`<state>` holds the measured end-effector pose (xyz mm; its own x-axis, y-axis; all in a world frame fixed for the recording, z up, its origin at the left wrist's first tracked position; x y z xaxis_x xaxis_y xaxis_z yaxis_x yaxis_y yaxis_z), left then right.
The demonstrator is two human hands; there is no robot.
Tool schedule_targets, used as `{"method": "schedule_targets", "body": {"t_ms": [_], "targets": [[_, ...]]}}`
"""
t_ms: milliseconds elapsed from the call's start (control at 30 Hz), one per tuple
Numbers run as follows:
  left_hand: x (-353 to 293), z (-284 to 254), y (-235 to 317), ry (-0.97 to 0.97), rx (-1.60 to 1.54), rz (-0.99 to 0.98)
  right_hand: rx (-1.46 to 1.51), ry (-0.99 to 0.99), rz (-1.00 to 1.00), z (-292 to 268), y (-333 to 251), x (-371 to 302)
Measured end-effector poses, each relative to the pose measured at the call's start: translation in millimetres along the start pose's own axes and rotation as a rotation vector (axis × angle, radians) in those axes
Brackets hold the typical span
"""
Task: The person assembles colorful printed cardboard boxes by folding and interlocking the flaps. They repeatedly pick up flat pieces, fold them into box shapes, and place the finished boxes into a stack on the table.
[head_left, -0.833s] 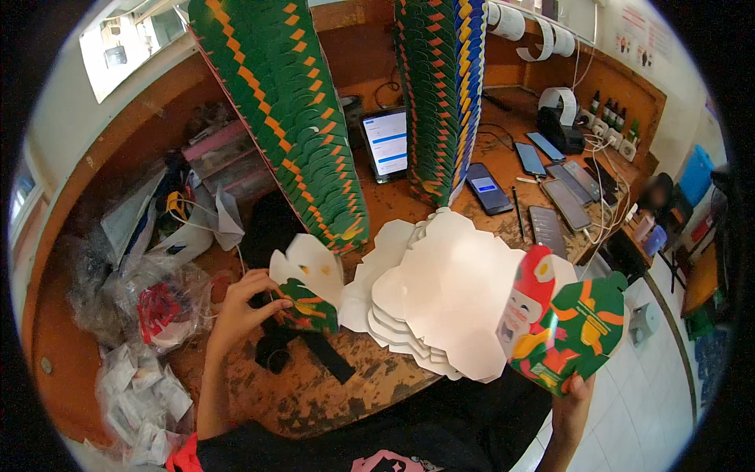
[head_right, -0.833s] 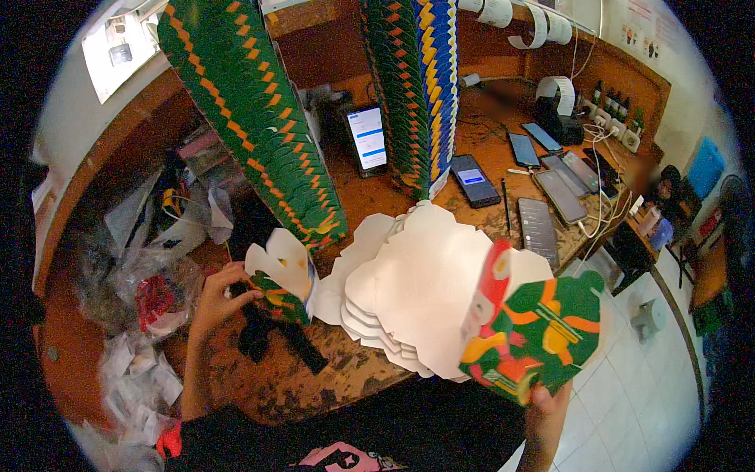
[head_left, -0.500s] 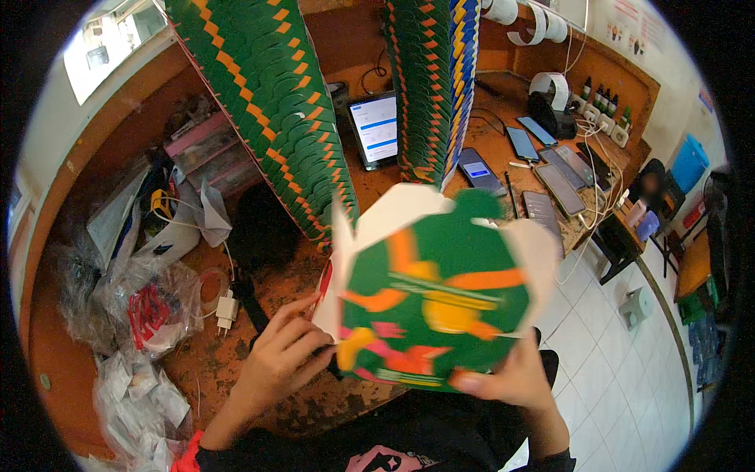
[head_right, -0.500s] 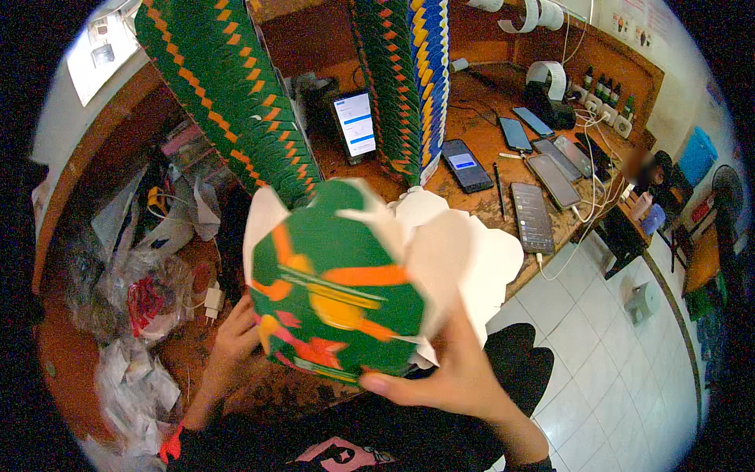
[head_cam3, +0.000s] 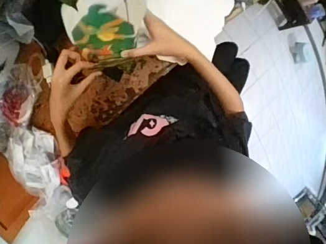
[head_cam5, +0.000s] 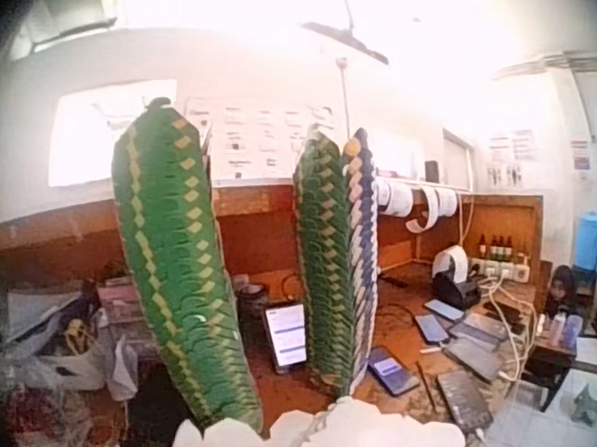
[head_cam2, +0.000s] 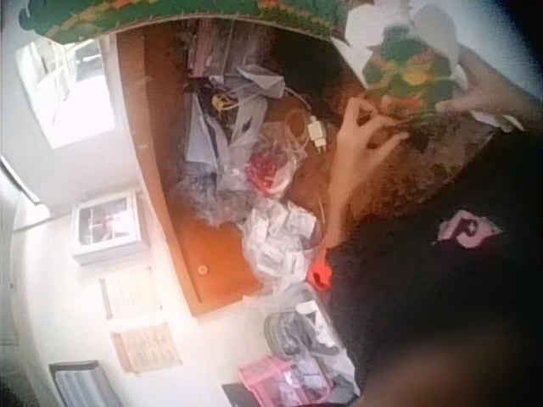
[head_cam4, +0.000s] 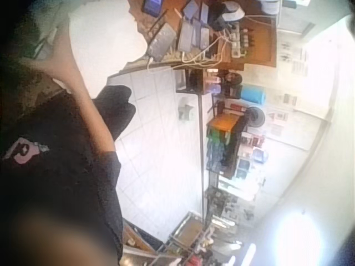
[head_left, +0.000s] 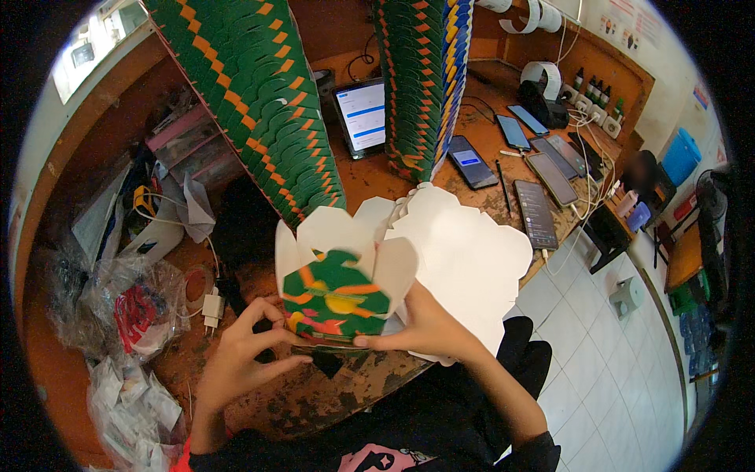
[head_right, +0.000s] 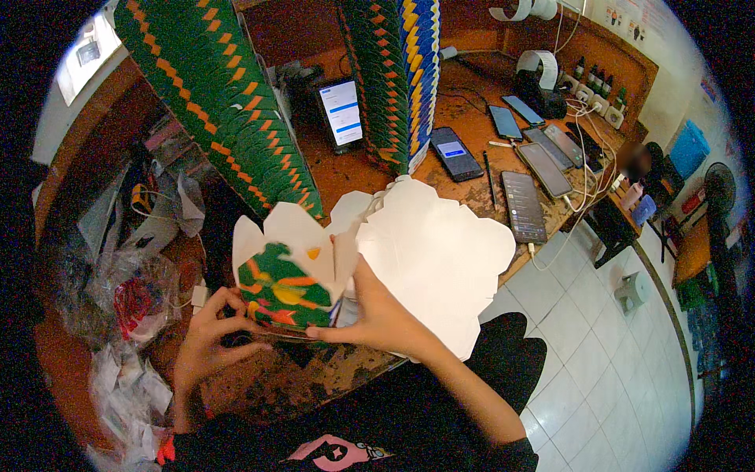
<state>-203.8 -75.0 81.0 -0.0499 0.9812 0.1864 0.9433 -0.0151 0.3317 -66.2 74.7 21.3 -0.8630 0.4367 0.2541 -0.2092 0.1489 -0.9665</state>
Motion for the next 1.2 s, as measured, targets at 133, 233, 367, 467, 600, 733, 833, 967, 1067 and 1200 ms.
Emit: {"method": "schedule_targets", "body": {"t_ms": [133, 233, 367, 467, 600, 733, 833, 967, 1067, 1200], "targets": [[-14.0, -13.4, -17.9, -0.151, -0.071, -0.013, -0.229, -0.01, -0.1, 19.0, -3.7, 8.6], [-19.2, -28.0, -46.6, -0.179, -0.093, -0.154, -0.367, -0.074, 0.031, 26.9, -4.8, 4.5], [-7.4, -12.3, -63.7, -0.056, -0.242, -0.086, -0.475, -0.118, 0.102, 36.1, -9.8, 0.8], [1.6, 8.1, -69.3, -0.054, -0.397, -0.094, -0.364, -0.126, 0.048, 38.1, -14.2, 4.3], [3.3, 12.0, -64.8, -0.058, -0.399, -0.064, -0.158, -0.206, 0.042, 36.2, -16.8, 5.2], [-0.8, 7.2, -59.7, -0.081, -0.339, -0.028, -0.296, -0.112, 0.026, 38.6, -21.4, 5.4], [1.4, 10.2, -64.4, -0.089, -0.336, 0.017, -0.503, -0.017, 0.036, 36.7, -23.0, 5.9], [4.3, 20.1, -71.1, -0.106, -0.38, 0.035, -0.45, -0.064, 0.112, 32.9, -14.8, 7.2], [2.6, 22.3, -73.7, -0.124, -0.354, 0.006, -0.372, -0.071, 0.156, 31.1, -10.2, 6.6], [0.7, 21.9, -76.2, -0.119, -0.308, -0.008, -0.36, -0.089, 0.061, 35.8, -31.4, 11.0]]}}
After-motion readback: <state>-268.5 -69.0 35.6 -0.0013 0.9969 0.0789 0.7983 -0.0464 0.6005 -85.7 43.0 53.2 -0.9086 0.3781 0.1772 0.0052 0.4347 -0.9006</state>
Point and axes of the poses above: each hand's wrist, its own x-axis towards the middle knuckle, its own z-axis out of the palm, y = z × x, the point moved 5 cm from there along x, towards the middle knuckle, and after that the axes turned 9 degrees about x, right-handed, at the moved point
